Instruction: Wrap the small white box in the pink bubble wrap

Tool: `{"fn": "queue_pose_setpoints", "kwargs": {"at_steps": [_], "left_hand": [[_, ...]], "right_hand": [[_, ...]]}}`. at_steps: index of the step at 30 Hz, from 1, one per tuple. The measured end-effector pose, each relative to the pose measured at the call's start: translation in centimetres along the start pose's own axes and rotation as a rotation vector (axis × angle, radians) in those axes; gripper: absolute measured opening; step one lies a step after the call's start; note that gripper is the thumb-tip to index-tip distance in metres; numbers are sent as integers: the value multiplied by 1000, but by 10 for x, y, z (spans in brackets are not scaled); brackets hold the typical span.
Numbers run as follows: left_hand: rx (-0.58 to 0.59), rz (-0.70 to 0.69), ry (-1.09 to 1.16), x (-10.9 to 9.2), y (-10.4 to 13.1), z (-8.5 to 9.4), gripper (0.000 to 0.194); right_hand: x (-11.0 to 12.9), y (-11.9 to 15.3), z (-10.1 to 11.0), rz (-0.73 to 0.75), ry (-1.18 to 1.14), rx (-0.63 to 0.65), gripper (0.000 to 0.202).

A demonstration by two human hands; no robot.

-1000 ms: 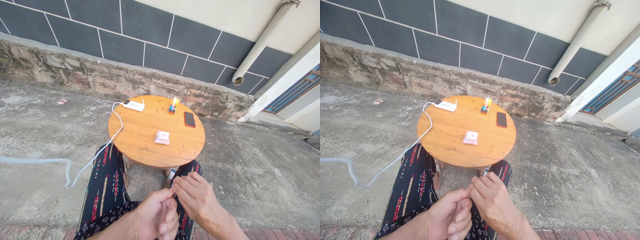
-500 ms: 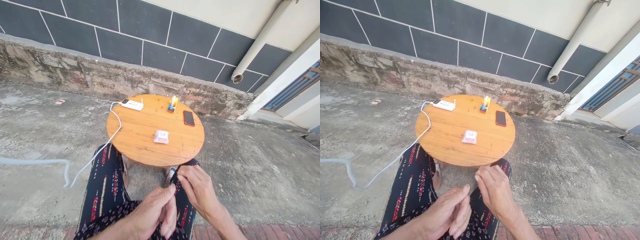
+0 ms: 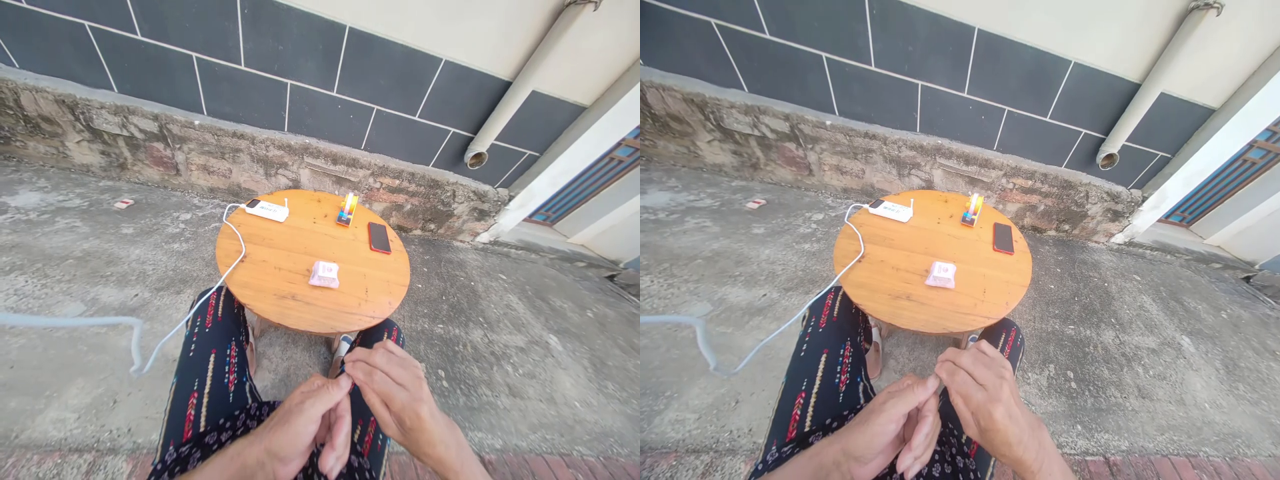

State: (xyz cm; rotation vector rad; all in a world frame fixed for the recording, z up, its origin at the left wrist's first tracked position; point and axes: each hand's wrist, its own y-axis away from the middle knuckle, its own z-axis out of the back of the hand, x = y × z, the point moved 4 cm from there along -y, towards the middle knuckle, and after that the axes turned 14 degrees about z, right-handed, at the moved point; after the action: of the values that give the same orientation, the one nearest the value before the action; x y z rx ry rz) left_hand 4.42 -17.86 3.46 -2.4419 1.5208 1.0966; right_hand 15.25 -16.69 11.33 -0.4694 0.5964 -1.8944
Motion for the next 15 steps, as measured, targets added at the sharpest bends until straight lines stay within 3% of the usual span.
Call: {"fn": "queue_pose_setpoints", "kwargs": {"at_steps": [8,15], "left_hand": [[92,105,146,6,-2,4,57],[151,208,178,9,-4,6,50]], "right_hand": [[0,-2,-1,137,133,155,19],[4,-2,2,118,66,203,19]]}}
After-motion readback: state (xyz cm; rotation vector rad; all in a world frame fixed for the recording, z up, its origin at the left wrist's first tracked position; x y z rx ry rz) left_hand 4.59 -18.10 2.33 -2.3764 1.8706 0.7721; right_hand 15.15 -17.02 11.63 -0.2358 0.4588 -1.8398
